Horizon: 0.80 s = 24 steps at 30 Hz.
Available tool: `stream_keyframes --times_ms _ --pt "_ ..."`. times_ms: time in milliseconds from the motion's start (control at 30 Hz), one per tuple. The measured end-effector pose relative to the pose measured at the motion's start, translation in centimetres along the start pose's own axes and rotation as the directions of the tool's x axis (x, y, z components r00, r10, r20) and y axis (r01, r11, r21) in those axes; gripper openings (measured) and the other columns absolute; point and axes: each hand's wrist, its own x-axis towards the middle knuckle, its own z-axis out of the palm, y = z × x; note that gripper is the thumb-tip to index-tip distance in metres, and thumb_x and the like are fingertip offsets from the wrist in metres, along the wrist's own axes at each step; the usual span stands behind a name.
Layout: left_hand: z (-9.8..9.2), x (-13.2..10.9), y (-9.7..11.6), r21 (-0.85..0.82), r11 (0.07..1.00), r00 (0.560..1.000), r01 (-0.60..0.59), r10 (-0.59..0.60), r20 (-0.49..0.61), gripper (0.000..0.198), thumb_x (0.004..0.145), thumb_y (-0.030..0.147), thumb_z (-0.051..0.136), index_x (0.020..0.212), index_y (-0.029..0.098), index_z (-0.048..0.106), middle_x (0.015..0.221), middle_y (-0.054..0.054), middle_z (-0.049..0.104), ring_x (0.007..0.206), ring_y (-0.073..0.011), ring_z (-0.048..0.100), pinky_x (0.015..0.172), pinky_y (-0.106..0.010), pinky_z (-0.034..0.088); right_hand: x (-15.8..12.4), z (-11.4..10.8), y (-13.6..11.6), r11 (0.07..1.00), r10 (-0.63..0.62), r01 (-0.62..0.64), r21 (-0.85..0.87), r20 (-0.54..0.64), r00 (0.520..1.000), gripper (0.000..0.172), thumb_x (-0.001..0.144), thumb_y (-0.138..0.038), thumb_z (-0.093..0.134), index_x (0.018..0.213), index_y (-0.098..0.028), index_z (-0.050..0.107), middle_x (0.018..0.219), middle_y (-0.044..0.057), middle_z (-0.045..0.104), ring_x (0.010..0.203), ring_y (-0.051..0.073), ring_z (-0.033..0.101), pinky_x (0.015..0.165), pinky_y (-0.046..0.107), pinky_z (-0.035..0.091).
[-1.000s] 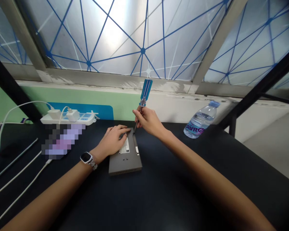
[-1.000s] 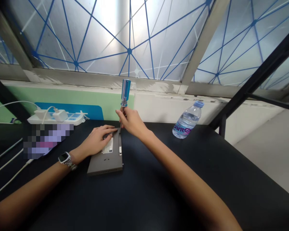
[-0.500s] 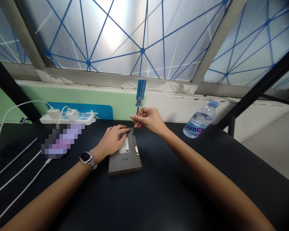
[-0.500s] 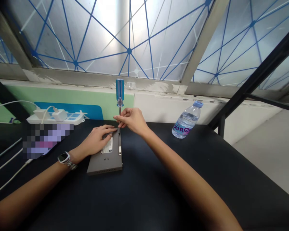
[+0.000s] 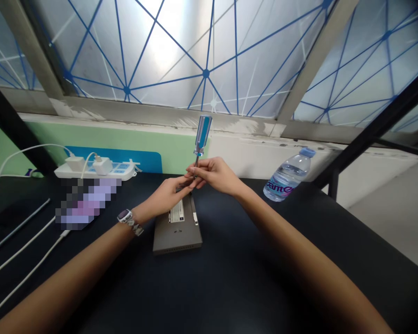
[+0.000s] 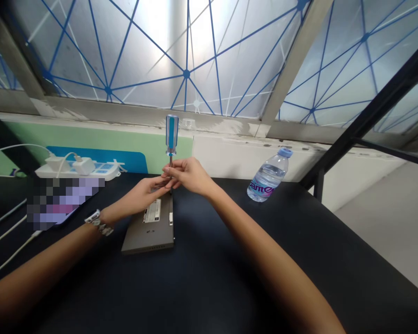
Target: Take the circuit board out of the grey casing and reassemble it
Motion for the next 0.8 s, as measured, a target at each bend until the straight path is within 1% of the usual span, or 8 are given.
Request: stream_keyframes --times_ms 67,167,367,467,567,600,667,800 --pt "0.2 0.7 0.0 -0.151 0.989 0.999 0.007 -0.002 0.038 0.030 0.098 0.039 0.052 0.104 0.016 0.071 0.109 -0.010 0.074 0.105 -0.0267 0.068 0.090 -0.037 0.052 -0.1 -0.1 -0.2 1.000 0.007 -0.007 -0.028 0.003 1.000 0.023 0.094 -0.033 0.064 0.097 -0.010 0.069 0.090 0.010 0.076 0.065 0.013 0.074 0.056 0.019 0.058" --pt "0.4 1.3 -0.5 -0.258 0.966 0.999 0.018 -0.009 0.035 0.029 0.097 0.037 0.054 0.090 0.014 0.070 0.100 -0.010 0.074 0.096 -0.0244 0.068 0.084 -0.035 0.053 -0.2 -0.3 -0.4 0.998 0.031 -0.031 -0.046 0.001 1.000 0.021 0.097 -0.028 0.059 0.104 -0.009 0.067 0.099 0.012 0.076 0.060 0.010 0.072 0.052 0.018 0.055" --pt "0.6 1.2 -1.0 -0.295 0.955 0.999 0.043 -0.044 0.006 0.025 0.095 0.035 0.060 0.092 0.014 0.073 0.097 -0.010 0.074 0.095 -0.0237 0.069 0.087 -0.035 0.053 -0.4 0.2 -0.7 0.997 0.044 -0.043 -0.071 0.014 0.999 0.023 0.100 -0.021 0.050 0.117 -0.009 0.061 0.117 0.015 0.071 0.057 0.008 0.071 0.048 0.018 0.054" --pt "0.9 1.1 -0.6 -0.307 0.950 0.996 0.048 -0.067 -0.051 0.023 0.092 0.034 0.063 0.091 0.013 0.073 0.093 -0.010 0.075 0.090 -0.0231 0.071 0.087 -0.036 0.054 -0.4 0.6 -0.5 0.992 0.003 -0.010 -0.124 -0.061 0.998 0.024 0.096 -0.024 0.058 0.116 -0.012 0.061 0.101 0.011 0.074 0.057 0.011 0.070 0.046 0.020 0.055" --pt "1.2 1.2 -0.1 -0.308 0.949 0.988 0.061 -0.101 -0.115 0.023 0.088 0.036 0.069 0.089 0.013 0.073 0.091 -0.010 0.076 0.088 -0.0235 0.073 0.085 -0.036 0.055 -0.2 0.7 0.0 0.986 -0.057 0.025 -0.163 -0.190 0.980 0.017 0.088 -0.030 0.070 0.092 -0.016 0.062 0.073 0.003 0.070 0.056 0.015 0.070 0.046 0.022 0.056" --pt "1.3 1.2 0.0 -0.301 0.951 0.983 0.075 -0.121 -0.139 0.024 0.086 0.037 0.071 0.088 0.013 0.072 0.089 -0.010 0.077 0.087 -0.0240 0.073 0.083 -0.036 0.056 -0.1 0.7 0.2 0.988 -0.061 0.027 -0.154 -0.215 0.975 0.020 0.086 -0.032 0.072 0.083 -0.018 0.059 0.066 0.002 0.068 0.056 0.016 0.070 0.047 0.023 0.057" --pt "1.3 1.3 0.1 -0.289 0.952 0.972 0.103 -0.158 -0.173 0.025 0.082 0.038 0.075 0.083 0.013 0.071 0.085 -0.010 0.076 0.084 -0.0247 0.074 0.081 -0.037 0.057 0.0 0.5 0.5 0.994 -0.042 0.019 -0.107 -0.222 0.974 0.026 0.083 -0.033 0.075 0.074 -0.019 0.056 0.057 0.001 0.065 0.055 0.017 0.071 0.049 0.024 0.058" --pt "1.3 1.6 -0.5 -0.258 0.961 0.969 0.103 -0.155 -0.190 0.026 0.080 0.038 0.076 0.081 0.014 0.067 0.084 -0.009 0.075 0.085 -0.0246 0.074 0.081 -0.036 0.057 0.1 0.3 0.5 0.999 -0.019 0.012 -0.045 -0.165 0.986 0.022 0.083 -0.032 0.075 0.076 -0.016 0.062 0.057 0.002 0.067 0.055 0.016 0.070 0.054 0.024 0.059"
